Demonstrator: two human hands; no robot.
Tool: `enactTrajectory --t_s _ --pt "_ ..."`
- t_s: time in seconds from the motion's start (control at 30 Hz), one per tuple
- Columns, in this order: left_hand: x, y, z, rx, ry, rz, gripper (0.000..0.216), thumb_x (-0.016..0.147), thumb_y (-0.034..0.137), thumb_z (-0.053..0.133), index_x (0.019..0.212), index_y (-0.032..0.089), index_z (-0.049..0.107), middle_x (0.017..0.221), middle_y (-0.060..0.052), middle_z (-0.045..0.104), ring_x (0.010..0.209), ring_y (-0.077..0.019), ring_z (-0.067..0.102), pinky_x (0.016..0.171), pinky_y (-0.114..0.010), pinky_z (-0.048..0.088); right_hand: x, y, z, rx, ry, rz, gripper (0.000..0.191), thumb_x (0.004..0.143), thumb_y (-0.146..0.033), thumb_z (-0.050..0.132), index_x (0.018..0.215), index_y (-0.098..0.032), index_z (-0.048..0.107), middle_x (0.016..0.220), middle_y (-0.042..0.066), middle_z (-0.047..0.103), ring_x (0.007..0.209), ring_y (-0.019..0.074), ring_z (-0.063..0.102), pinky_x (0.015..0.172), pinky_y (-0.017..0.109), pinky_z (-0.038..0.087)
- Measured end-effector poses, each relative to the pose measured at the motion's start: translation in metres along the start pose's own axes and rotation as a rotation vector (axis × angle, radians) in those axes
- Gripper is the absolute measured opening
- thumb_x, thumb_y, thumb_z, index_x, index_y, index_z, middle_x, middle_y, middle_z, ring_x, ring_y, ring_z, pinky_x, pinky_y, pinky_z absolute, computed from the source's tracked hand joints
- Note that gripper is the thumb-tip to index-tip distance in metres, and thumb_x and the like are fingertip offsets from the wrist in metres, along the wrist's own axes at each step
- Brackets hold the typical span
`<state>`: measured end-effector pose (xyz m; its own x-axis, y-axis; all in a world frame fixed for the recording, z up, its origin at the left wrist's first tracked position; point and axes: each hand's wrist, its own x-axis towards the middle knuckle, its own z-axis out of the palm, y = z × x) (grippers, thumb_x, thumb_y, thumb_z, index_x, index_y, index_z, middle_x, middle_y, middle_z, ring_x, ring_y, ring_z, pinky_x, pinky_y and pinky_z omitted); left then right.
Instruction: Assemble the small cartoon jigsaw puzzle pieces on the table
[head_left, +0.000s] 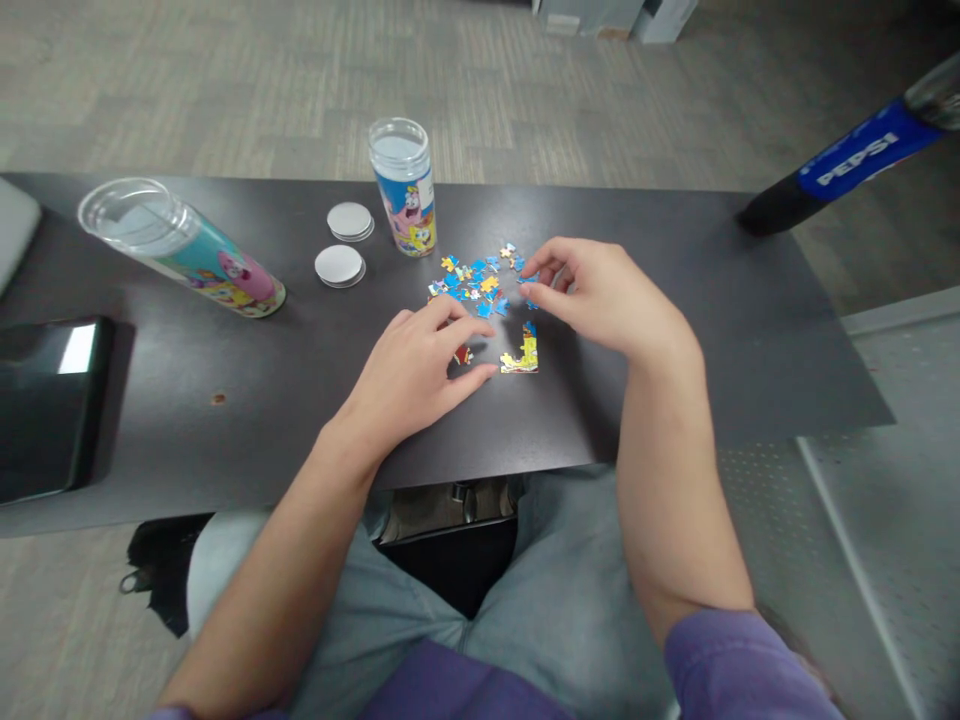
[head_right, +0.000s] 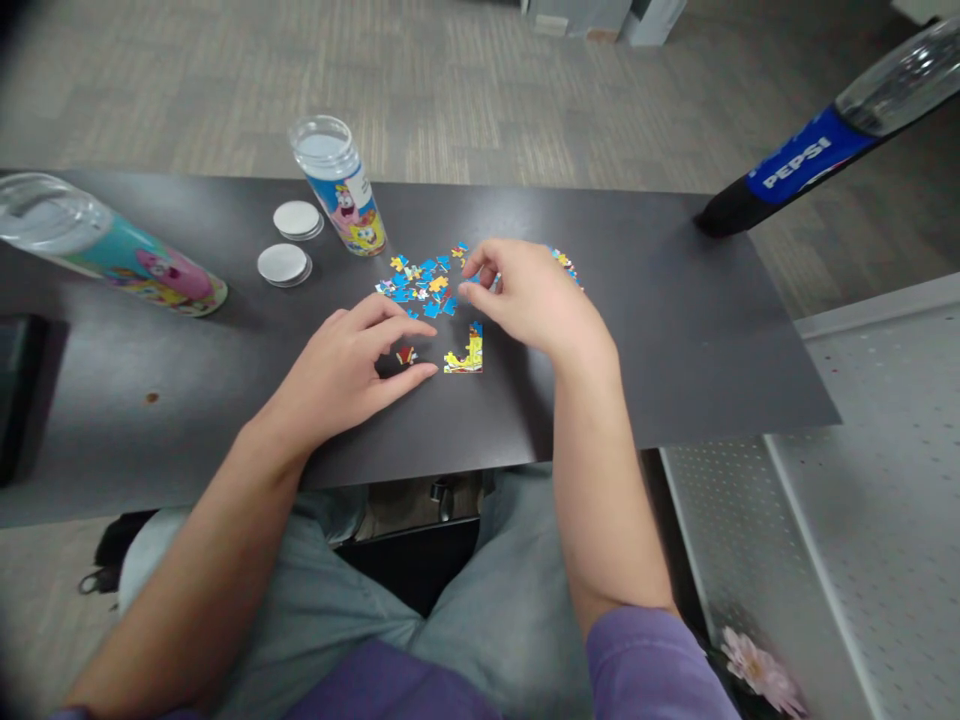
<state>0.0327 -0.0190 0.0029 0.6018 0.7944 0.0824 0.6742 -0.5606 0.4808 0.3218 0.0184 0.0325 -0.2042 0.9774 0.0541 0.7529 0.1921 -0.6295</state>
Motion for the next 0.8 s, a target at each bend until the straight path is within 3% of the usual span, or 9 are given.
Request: enactTrajectory --t_s 0.17,0.3,0.4,0.5,0.63,0.8 --pt "-0.008 -0.025 -0.011 0.029 0.122 -0.178 0.052 0.119 0.052 0.074 0.165 0.027 0.079 0.163 -0.016 0.072 0.116 -0.0367 0.082 0.114 -0.057 0.07 0.008 0.001 0.01 -0.067 -0.099 -0.015 0.011 0.104 -0.021 0.096 0.108 -0.029 0.089 0.093 0.006 0.085 0.091 0.0351 0.081 0.092 0.051 0.063" --pt "-0.011 -0.038 -0.008 0.1 0.098 -0.232 0.062 0.123 0.055 0.07 0.176 0.023 0.073 0.172 -0.024 0.067 0.131 -0.0461 0.082 0.118 -0.066 0.07 0.002 -0.007 -0.005 -0.06 -0.122 -0.004 0.014 0.105 -0.022 0.098 0.113 -0.029 0.09 0.091 0.005 0.083 0.092 0.036 0.081 0.094 0.053 0.063" --pt "-0.011 -0.037 -0.005 0.142 0.075 -0.206 0.064 0.124 0.052 0.068 0.184 0.027 0.07 0.17 -0.024 0.069 0.138 -0.0499 0.079 0.119 -0.07 0.069 -0.001 -0.013 -0.017 -0.02 -0.084 0.002 0.012 0.106 -0.024 0.099 0.114 -0.029 0.091 0.092 0.006 0.083 0.092 0.0356 0.079 0.096 0.053 0.062" --pt "-0.012 -0.033 -0.005 0.158 0.06 -0.198 0.059 0.127 0.05 0.067 0.182 0.03 0.072 0.168 -0.023 0.071 0.131 -0.0465 0.08 0.118 -0.068 0.068 0.001 -0.008 -0.025 0.01 -0.042 0.028 0.009 0.108 -0.029 0.098 0.114 -0.028 0.091 0.098 0.009 0.086 0.089 0.0336 0.076 0.092 0.052 0.062" --pt "-0.014 -0.032 -0.006 0.157 0.049 -0.216 0.058 0.127 0.051 0.067 0.18 0.03 0.077 0.172 -0.023 0.068 0.134 -0.0492 0.08 0.119 -0.069 0.067 0.002 0.014 -0.036 -0.034 0.057 0.082 0.013 0.107 -0.026 0.097 0.118 -0.025 0.09 0.106 0.011 0.09 0.086 0.0286 0.072 0.089 0.049 0.06" --pt "-0.015 -0.035 -0.006 0.167 0.052 -0.243 0.06 0.126 0.058 0.067 0.181 0.036 0.077 0.174 -0.021 0.068 0.134 -0.0506 0.08 0.117 -0.072 0.067 -0.001 0.041 -0.042 -0.04 0.151 0.141 0.013 0.107 -0.037 0.096 0.116 -0.031 0.089 0.106 0.009 0.09 0.086 0.0316 0.072 0.092 0.053 0.063"
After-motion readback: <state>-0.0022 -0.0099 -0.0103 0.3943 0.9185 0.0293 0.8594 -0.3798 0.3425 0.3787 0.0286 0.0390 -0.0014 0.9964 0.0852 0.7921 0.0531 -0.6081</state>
